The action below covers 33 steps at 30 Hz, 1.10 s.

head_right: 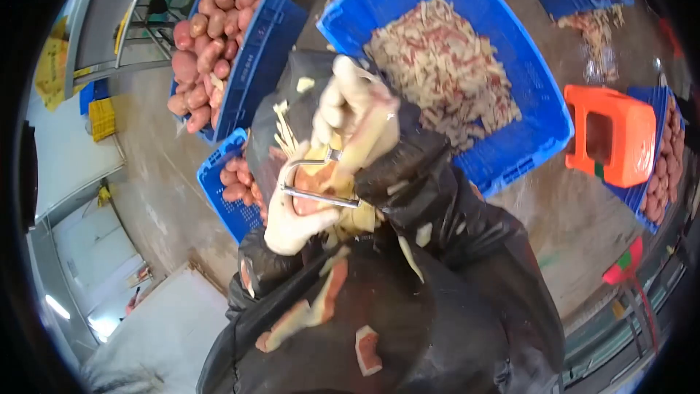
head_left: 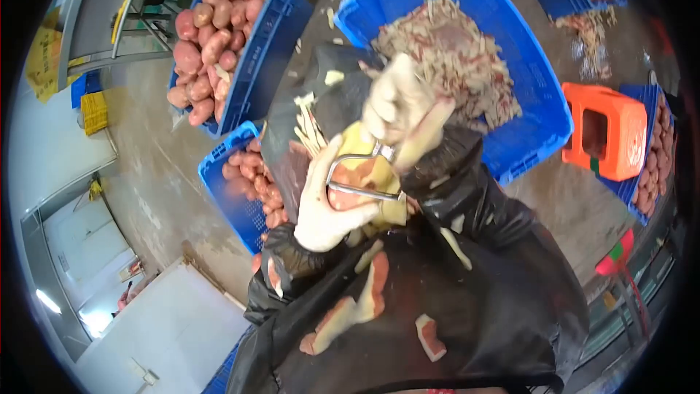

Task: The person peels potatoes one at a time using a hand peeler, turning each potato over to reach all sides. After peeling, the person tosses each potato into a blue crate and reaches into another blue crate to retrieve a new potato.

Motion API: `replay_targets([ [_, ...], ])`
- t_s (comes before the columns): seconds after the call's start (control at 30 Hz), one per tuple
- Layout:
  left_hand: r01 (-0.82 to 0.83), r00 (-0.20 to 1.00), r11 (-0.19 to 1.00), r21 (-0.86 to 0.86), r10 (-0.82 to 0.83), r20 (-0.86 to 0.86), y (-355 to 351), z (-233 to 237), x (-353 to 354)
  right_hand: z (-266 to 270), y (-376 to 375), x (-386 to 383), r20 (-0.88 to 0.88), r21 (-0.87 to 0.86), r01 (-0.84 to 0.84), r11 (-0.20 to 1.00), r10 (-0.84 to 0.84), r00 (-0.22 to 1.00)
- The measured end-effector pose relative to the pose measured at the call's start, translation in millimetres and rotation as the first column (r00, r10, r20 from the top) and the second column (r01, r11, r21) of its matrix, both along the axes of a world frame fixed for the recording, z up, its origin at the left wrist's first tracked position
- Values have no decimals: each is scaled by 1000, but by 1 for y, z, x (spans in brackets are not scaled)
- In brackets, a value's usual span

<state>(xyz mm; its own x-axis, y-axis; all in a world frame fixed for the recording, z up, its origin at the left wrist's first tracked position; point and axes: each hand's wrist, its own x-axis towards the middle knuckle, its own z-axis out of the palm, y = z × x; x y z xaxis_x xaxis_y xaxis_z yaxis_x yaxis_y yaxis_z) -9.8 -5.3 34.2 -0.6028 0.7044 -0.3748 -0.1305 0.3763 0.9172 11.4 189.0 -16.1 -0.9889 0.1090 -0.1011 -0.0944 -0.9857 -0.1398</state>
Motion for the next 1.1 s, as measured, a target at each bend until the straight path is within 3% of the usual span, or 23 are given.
replay_targets([
  [0.07, -40, 996, 995, -90, 32, -88, 2, 0, 1, -20, 20, -19, 430, 25, 302, 953, -282, 857],
  [0.1, -55, 998, 997, -52, 53, -39, 2, 4, 1, -22, 35, -28, 572, 172, 340, 925, -375, 730],
  [0.13, -54, 997, 998, -39, 52, -49, 4, 2, 0, -23, 42, -24, 432, 128, 364, 923, -382, 817],
  [0.2, -63, 993, 998, -12, 62, -96, 6, 0, 5, -6, 6, -7, -57, -318, 2, 948, -21, 998],
  [0.23, -72, 995, 996, -55, 68, -73, 1, 1, 8, 25, -7, 0, 249, 107, 31, 994, -57, 967],
  [0.27, -81, 995, 994, -70, 76, -69, 3, 0, 5, 0, 0, -10, 361, 141, 144, 979, -187, 914],
  [0.33, -148, 978, 987, 69, 135, 157, 4, 7, 3, -40, 36, -26, 401, 437, 285, 853, -468, 787],
  [0.37, -46, 986, 998, -46, 38, -162, -7, 9, 4, -66, 51, -29, 519, 206, 332, 921, -390, 760],
  [0.4, 23, 887, 983, -182, -104, -449, -11, 11, 2, -62, 66, -25, 423, 100, 256, 962, -274, 864],
  [0.43, -38, 786, 949, -313, -165, -596, -5, 11, 14, -61, 65, -21, 303, 98, 293, 951, -309, 901],
  [0.47, -137, 900, 972, -189, 43, -434, -4, -4, 24, -47, 55, -14, 194, 78, 316, 946, -325, 926],
  [0.53, -135, 919, 976, -172, 58, -391, -7, -8, 21, -33, 35, -9, 168, 41, 226, 973, -229, 959],
  [0.57, -170, 975, 979, -110, 152, -160, -5, 1, 16, -28, 25, -10, 95, -145, 111, 983, -98, 991],
  [0.6, -222, 971, 974, -53, 226, 84, -3, 10, 7, -19, 14, -10, 88, -105, 87, 991, -78, 993],
  [0.63, -157, 960, 987, 17, 149, 239, -13, 10, -8, -5, 6, -10, 94, -96, 53, 994, -44, 995],
  [0.73, -7, 967, 986, 169, -37, 253, -2, 20, -13, 2, -1, -9, 54, -164, 8, 986, 1, 999],
  [0.8, 70, 988, 993, 90, -82, 131, 6, 14, -9, 5, 4, -4, 123, -10, 89, 996, -87, 989],
  [0.87, 176, 899, 958, -226, -250, -358, 16, 12, -5, -1, 6, -1, 221, 41, 137, 990, -143, 965],
  [0.93, 153, 880, 962, -228, -237, -411, 14, 5, 1, -39, 21, -5, 380, 104, 170, 980, -197, 904],
  [0.97, 140, 889, 977, -160, -195, -415, 7, -2, 1, -55, 31, -13, 536, 124, 304, 945, -321, 780],
  [1.0, 127, 891, 988, -86, -152, -427, 3, -9, -2, -103, 50, -9, 456, -62, 345, 937, -281, 844],
  [1.07, 137, 887, 991, -5, -125, -444, 10, -20, -14, -68, 39, 0, 261, -173, 235, 957, -185, 947],
  [1.1, 141, 900, 989, 44, -110, -422, 7, -23, -12, -34, 18, 2, 42, -421, 55, 905, -41, 998],
])
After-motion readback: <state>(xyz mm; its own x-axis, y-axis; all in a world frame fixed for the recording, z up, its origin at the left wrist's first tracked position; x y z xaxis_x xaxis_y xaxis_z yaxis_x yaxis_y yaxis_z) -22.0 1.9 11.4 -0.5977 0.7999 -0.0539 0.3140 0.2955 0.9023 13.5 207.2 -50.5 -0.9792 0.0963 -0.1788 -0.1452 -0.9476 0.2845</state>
